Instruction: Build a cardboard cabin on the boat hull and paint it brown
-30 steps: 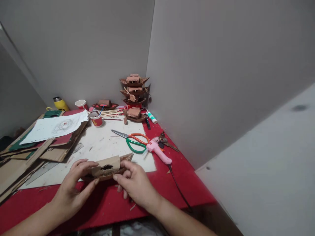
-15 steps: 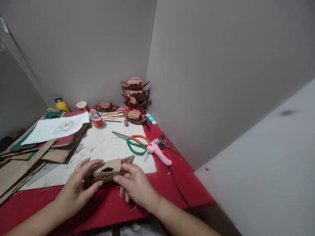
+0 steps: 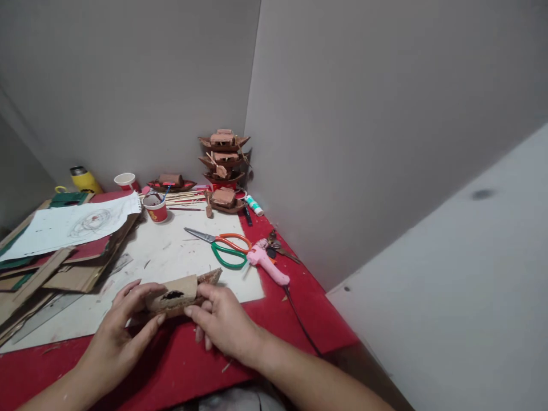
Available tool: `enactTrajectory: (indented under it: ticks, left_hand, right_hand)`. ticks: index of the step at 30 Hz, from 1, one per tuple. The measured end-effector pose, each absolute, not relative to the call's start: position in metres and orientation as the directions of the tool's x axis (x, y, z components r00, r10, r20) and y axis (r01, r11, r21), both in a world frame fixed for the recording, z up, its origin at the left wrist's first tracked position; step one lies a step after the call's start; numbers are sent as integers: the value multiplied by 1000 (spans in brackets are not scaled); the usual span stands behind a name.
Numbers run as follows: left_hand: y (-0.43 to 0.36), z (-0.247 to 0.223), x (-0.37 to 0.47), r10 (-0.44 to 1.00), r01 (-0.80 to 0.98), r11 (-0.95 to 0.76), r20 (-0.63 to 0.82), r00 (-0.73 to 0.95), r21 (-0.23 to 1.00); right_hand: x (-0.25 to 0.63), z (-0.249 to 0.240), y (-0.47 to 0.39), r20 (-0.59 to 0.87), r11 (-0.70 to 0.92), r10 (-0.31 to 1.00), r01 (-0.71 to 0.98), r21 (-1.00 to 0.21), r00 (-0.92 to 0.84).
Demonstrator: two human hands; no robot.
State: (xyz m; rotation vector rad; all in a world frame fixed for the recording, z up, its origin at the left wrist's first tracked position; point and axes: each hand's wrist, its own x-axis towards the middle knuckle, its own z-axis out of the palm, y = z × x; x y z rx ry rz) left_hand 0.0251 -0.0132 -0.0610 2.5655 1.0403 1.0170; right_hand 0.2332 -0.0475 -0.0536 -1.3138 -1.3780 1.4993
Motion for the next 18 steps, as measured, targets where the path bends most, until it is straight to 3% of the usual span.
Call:
enactTrajectory:
  ticks: [2, 4, 6, 7, 9, 11, 13, 18]
  left_hand:
    - [-9, -60, 23, 675, 556, -731, 545, 498, 396]
    - [-6, -59, 20, 680, 581, -719, 562, 472, 381]
    - [-2, -58, 17, 688, 607, -705, 561, 460, 367]
    - [-1, -59, 16, 692, 616, -700, 553, 463, 361]
    - [0, -62, 16, 690, 621, -704, 537, 485, 344]
    - [-1, -65, 17, 675, 611, -721, 532, 512, 328]
    - [-3, -69, 19, 650, 592, -744, 541, 533, 311]
    - [-10, -78, 20, 592, 548, -791, 569, 570, 273]
  right_hand:
    - [248, -46, -51, -176, -137, 968, 208, -968, -180]
    - [275, -40, -52, -35, -35, 999, 335, -941, 6]
    - [310, -40, -49, 202, 45, 960, 610, -791, 192]
    - [327, -43, -46, 247, -13, 941, 756, -654, 230]
    - [353, -52, -39, 240, -139, 942, 922, -361, 236]
    - [367, -64, -34, 153, -150, 972, 972, -180, 178]
    - [370, -72, -32, 82, -132, 987, 985, -115, 141]
    - [367, -79, -30, 78, -123, 988, 984, -128, 133]
